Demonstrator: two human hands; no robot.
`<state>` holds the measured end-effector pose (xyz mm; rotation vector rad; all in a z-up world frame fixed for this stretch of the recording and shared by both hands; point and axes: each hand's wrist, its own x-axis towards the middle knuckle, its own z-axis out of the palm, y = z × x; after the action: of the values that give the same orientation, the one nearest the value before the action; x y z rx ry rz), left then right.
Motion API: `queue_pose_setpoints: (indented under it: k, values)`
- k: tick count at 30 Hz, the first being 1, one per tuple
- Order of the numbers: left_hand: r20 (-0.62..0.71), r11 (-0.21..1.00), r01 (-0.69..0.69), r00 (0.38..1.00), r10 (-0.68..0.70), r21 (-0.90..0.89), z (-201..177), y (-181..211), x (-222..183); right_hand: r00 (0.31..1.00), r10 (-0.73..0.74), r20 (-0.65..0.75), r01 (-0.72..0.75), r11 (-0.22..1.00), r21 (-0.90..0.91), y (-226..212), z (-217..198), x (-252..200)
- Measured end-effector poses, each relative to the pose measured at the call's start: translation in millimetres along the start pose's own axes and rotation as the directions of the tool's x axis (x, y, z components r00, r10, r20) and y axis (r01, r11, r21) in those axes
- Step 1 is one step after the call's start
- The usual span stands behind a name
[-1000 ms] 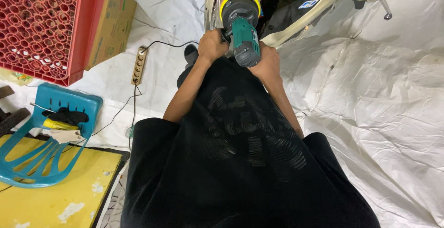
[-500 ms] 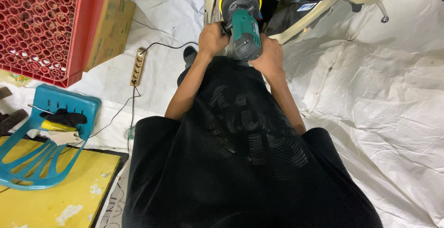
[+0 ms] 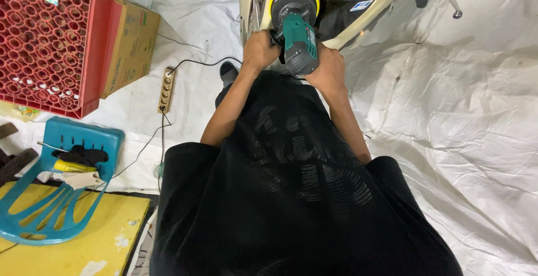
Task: The person uses a green electric polisher with a yellow pad to polish the front fairing of a beige motorcycle. The person moves the polisher across the surface of the motorcycle's bodywork, focusing on the area around the headlight and front panel.
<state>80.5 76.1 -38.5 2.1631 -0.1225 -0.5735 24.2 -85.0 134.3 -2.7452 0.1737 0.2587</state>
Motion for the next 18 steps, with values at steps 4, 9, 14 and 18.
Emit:
queue_pose_setpoints:
  k: [4,9,14,18]
  values:
    - [0.146,0.996,0.087,0.986,-0.086,-0.006,-8,28,0,0.989,0.143,0.045,-0.139,0.987,-0.078,22,10,-9]
    - [0.208,0.999,0.043,0.977,-0.046,0.016,16,19,-1,0.986,0.165,0.007,-0.164,0.986,-0.016,39,18,-30]
    - [0.202,0.997,0.082,0.976,-0.082,0.007,-3,22,-31,0.984,0.175,0.036,-0.177,0.983,0.044,35,38,-46]
    - [0.214,0.989,0.144,0.966,-0.144,0.014,-6,8,-38,0.986,0.158,0.052,-0.161,0.984,0.071,28,49,-46]
